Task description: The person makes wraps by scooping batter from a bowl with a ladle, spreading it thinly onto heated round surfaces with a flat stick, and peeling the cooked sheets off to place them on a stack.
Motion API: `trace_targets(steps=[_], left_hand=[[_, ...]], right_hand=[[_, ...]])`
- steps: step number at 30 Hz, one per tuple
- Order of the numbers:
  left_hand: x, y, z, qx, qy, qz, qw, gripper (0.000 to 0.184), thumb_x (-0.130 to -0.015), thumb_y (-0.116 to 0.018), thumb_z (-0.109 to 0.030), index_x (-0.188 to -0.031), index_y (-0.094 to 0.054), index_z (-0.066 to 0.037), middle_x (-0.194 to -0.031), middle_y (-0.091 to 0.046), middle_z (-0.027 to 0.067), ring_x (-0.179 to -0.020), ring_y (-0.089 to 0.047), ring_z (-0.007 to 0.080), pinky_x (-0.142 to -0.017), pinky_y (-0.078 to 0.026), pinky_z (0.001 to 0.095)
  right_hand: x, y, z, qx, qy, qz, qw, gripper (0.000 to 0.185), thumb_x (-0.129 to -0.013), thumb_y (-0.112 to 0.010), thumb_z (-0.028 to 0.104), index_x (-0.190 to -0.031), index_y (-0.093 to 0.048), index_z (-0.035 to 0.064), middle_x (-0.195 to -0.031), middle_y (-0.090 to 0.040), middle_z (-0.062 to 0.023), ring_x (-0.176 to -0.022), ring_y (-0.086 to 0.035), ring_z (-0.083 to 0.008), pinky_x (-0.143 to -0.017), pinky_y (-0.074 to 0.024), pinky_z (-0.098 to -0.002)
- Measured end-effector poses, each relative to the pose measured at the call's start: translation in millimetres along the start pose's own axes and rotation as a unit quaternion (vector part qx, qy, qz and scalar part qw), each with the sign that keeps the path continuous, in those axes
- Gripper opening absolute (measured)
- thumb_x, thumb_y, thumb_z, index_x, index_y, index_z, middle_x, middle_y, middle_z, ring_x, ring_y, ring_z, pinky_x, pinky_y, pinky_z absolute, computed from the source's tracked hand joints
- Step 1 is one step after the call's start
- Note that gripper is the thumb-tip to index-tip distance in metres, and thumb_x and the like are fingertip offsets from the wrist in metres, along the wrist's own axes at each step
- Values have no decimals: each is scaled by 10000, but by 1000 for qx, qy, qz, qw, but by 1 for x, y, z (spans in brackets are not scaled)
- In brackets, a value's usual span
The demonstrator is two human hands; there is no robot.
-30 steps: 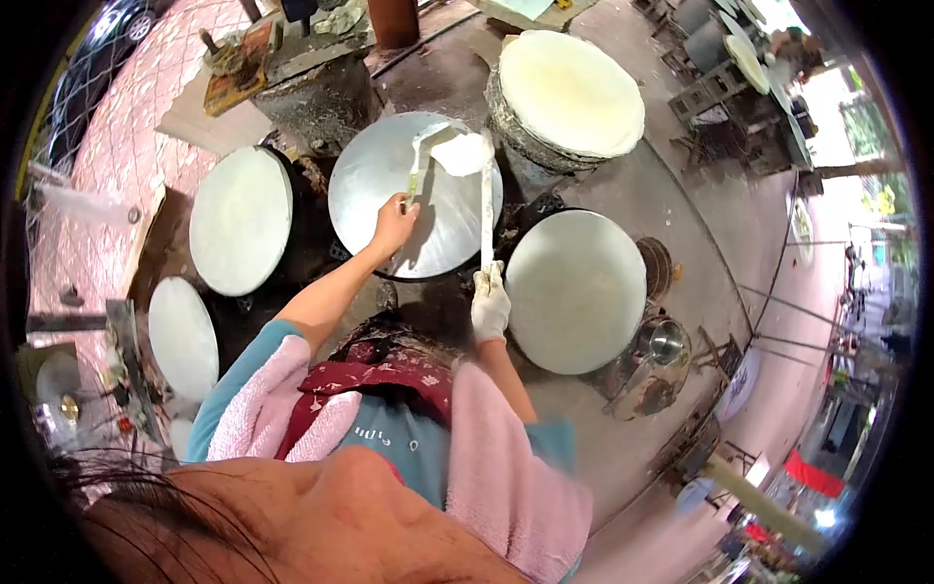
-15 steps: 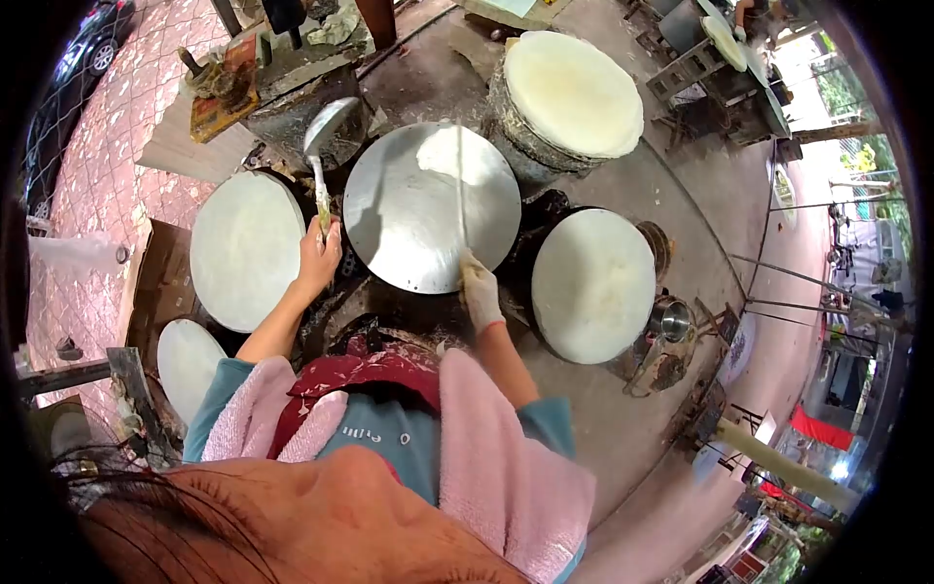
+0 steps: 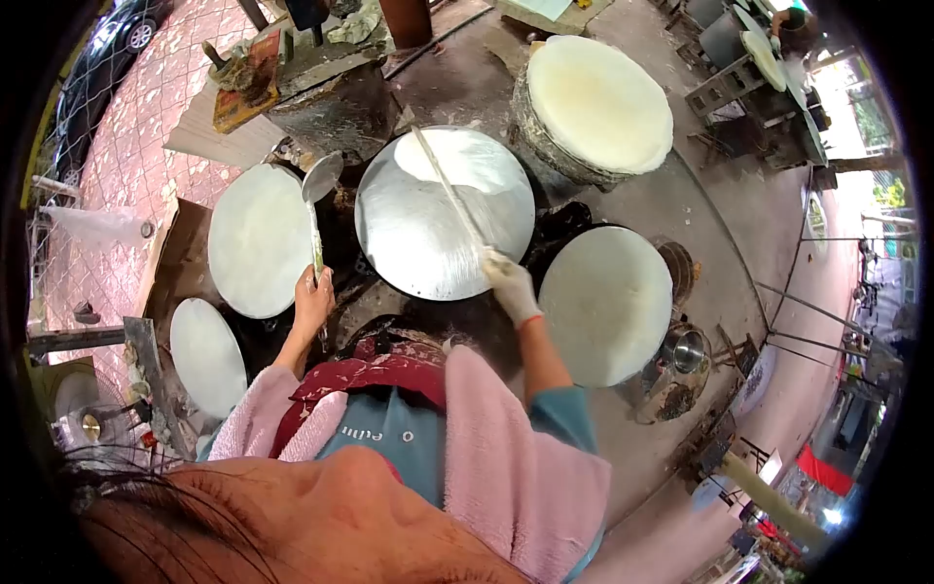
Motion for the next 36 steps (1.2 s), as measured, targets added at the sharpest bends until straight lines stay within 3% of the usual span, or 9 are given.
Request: trace_targets(steps=[1,8,13,15,19,27,32,35,36], left_hand=[[4,0,-2,4,1,-10,1000,144,-951,-529,-155,-854,-509,-51,-590,-432,-27,-474,-393,56,-419,-322,237],[21,-18,-10,49,36,-52,997,158,-958,-521,-163,-846,-492,-56,-589,-416,-34,-430,-376,51,-379,-303,221],[32,-26,-8,43,63,-71,995,178,-959,-518,-158,-819,-467,-61,-589,-417,-31,-435,-382,52,-383,-315,225],[38,-29,-11,56,80,-85,992,178,-958,-518,-156,-815,-466,-64,-591,-418,-32,-441,-387,52,-385,-315,224],[43,-32,3,34,81,-111,990,161,-957,-514,-143,-821,-469,-70,-597,-420,-33,-451,-385,53,-388,-305,223],[52,-34,10,17,102,-136,985,198,-953,-526,-153,-783,-469,-69,-591,-437,-27,-446,-385,58,-392,-298,239],[60,-30,21,7,118,-150,982,209,-950,-526,-157,-771,-475,-60,-585,-435,-23,-455,-401,62,-406,-307,246],[65,-22,32,-46,108,-163,980,211,-935,-541,-158,-773,-494,-31,-597,-466,10,-505,-453,101,-464,-359,279],[65,-18,43,-93,85,-171,977,214,-929,-547,-160,-776,-500,-18,-603,-478,27,-528,-464,118,-490,-376,293]], right_hand=[[5,25,22,-22,-43,44,998,383,-913,-611,233,-1196,-601,-25,-1240,-586,-83,-1165,-503,-129,-996,-383,-279],[-35,24,28,50,-139,114,983,347,-931,-588,228,-1217,-607,33,-831,-594,43,-624,-470,-32,-522,-351,-191],[-47,53,57,270,124,136,945,378,-911,-605,195,-1229,-583,-7,-1090,-667,-60,-992,-612,-138,-882,-450,-231],[-68,84,44,42,-64,70,995,355,-920,-583,184,-1218,-591,-10,-1111,-663,-40,-1037,-597,-140,-921,-434,-241],[-73,46,59,60,-168,217,960,360,-933,-588,241,-1257,-594,84,-683,-529,60,-463,-352,-32,-385,-289,-210],[-113,83,45,50,-24,207,977,378,-917,-603,176,-1248,-569,-3,-1074,-652,-83,-1009,-568,-129,-903,-435,-219],[-87,48,77,111,-233,343,903,371,-927,-604,229,-1249,-593,46,-811,-634,7,-520,-449,-30,-466,-362,-196],[-83,55,63,121,-204,375,896,355,-923,-609,220,-1224,-607,32,-845,-636,-16,-621,-518,-48,-568,-446,-205],[-97,62,64,158,57,391,905,356,-913,-615,183,-1218,-600,-1,-970,-665,-60,-836,-603,-102,-771,-492,-231]])
Point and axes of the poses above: each hand's wrist, its own x-axis away from the middle knuckle, its own y-axis out of the back of the hand, z = x × y, the point moved 3 cm from there along -x, towards the middle knuckle
